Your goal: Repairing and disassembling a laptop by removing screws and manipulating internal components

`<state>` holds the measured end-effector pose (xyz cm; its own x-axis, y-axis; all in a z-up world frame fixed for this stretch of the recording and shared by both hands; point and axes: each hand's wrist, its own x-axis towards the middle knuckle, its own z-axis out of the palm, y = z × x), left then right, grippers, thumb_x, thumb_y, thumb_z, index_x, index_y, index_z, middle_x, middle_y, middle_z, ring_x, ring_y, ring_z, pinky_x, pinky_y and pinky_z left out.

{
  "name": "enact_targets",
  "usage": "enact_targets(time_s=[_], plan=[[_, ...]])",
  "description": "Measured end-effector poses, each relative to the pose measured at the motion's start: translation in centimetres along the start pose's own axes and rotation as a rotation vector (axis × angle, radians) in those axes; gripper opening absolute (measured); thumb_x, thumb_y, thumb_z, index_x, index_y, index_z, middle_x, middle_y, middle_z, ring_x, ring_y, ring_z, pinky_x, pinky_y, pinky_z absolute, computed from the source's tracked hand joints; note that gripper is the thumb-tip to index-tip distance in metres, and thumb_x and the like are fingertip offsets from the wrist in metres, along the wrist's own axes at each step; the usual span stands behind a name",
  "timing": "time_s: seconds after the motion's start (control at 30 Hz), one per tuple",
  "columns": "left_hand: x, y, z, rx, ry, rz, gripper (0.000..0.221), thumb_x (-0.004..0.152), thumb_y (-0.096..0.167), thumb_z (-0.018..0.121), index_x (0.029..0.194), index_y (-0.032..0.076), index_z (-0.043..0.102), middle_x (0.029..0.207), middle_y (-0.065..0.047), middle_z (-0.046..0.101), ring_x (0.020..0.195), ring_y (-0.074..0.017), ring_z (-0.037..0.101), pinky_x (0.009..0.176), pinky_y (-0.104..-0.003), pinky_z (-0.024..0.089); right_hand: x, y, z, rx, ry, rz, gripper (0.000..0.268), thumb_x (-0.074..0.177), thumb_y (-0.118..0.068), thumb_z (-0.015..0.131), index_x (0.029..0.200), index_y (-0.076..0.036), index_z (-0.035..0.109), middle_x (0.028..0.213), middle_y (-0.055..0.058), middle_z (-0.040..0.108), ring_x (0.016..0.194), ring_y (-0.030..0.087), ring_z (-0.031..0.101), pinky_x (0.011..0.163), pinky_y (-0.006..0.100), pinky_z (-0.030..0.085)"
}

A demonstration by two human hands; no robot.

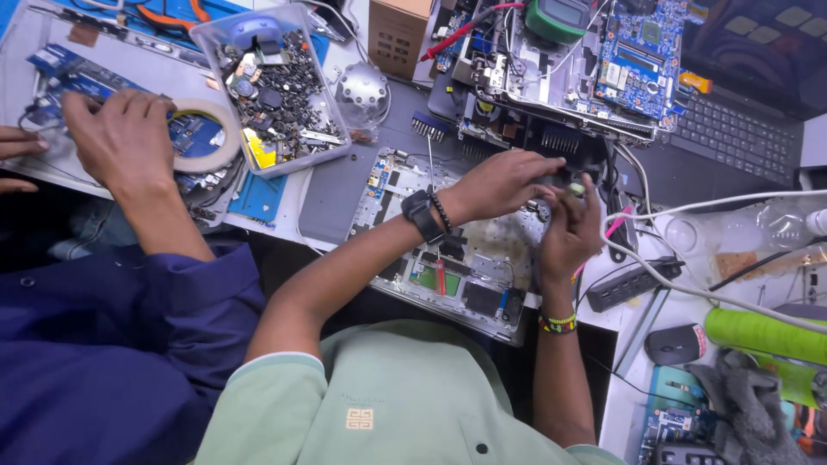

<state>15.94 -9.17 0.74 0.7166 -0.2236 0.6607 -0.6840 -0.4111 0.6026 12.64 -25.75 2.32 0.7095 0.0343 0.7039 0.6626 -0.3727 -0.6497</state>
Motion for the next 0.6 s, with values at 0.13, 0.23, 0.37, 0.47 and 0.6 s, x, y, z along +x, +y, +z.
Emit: enact_targets(time_s=[0.13, 0.23, 0.37, 0.47, 0.6], plan=[[-1.6, 0.7, -2.1, 0.127, -0.075, -0.126, 0.055, 0.103, 0.036, 0.066, 0.146, 0.006, 0.051, 0.118, -0.018, 0.069, 0.105, -0.0397, 0.07, 0.086, -0.048, 0.059, -0.2, 0.1, -1.9, 0.217, 0.059, 0.137, 0.049, 0.108, 0.003, 0.065, 0.151, 0.005, 0.041, 0.105, 0.027, 0.072, 0.099, 0.031, 0.074, 0.091, 0.042, 0.062], [-2.8, 0.5, -0.5, 0.361, -0.334, -0.151, 0.038, 0.096, 0.038, 0.067, 0.122, 0.011, 0.068, 0.095, -0.01, 0.071, 0.087, -0.0318, 0.071, 0.072, -0.046, 0.058, -0.2, -1.9, -2.0, 0.213, -0.026, 0.22, 0.044, 0.105, -0.005, 0.07, 0.144, 0.009, 0.052, 0.095, 0.026, 0.07, 0.084, 0.026, 0.071, 0.075, 0.037, 0.062], [-4.0, 1.2, 1.0, 0.475, -0.372, -0.122, 0.034, 0.094, 0.04, 0.066, 0.114, 0.013, 0.072, 0.099, -0.008, 0.063, 0.088, -0.0308, 0.067, 0.069, -0.043, 0.058, -1.5, -1.9, -1.9, 0.378, -0.074, 0.436, 0.034, 0.107, -0.015, 0.063, 0.134, 0.006, 0.059, 0.068, 0.013, 0.06, 0.053, 0.012, 0.055, 0.048, 0.024, 0.045], [-5.3, -0.4, 2.1, 0.472, -0.292, -0.087, 0.037, 0.089, 0.04, 0.071, 0.115, 0.013, 0.073, 0.11, -0.01, 0.059, 0.095, -0.0318, 0.061, 0.074, -0.044, 0.055, -1.4, -2.0, -1.2, 0.473, -0.224, 0.507, 0.031, 0.106, -0.015, 0.061, 0.13, 0.003, 0.063, 0.064, 0.012, 0.058, 0.049, 0.008, 0.049, 0.044, 0.021, 0.04], [-7.3, -4.4, 6.8, 0.368, -0.029, -0.018, 0.032, 0.081, 0.033, 0.079, 0.106, 0.014, 0.069, 0.111, -0.007, 0.057, 0.105, -0.0302, 0.055, 0.083, -0.044, 0.047, -1.1, -1.9, 1.1, 0.59, -0.441, 0.57, 0.037, 0.103, -0.015, 0.064, 0.136, 0.003, 0.061, 0.074, 0.014, 0.063, 0.049, 0.004, 0.051, 0.042, 0.016, 0.039]])
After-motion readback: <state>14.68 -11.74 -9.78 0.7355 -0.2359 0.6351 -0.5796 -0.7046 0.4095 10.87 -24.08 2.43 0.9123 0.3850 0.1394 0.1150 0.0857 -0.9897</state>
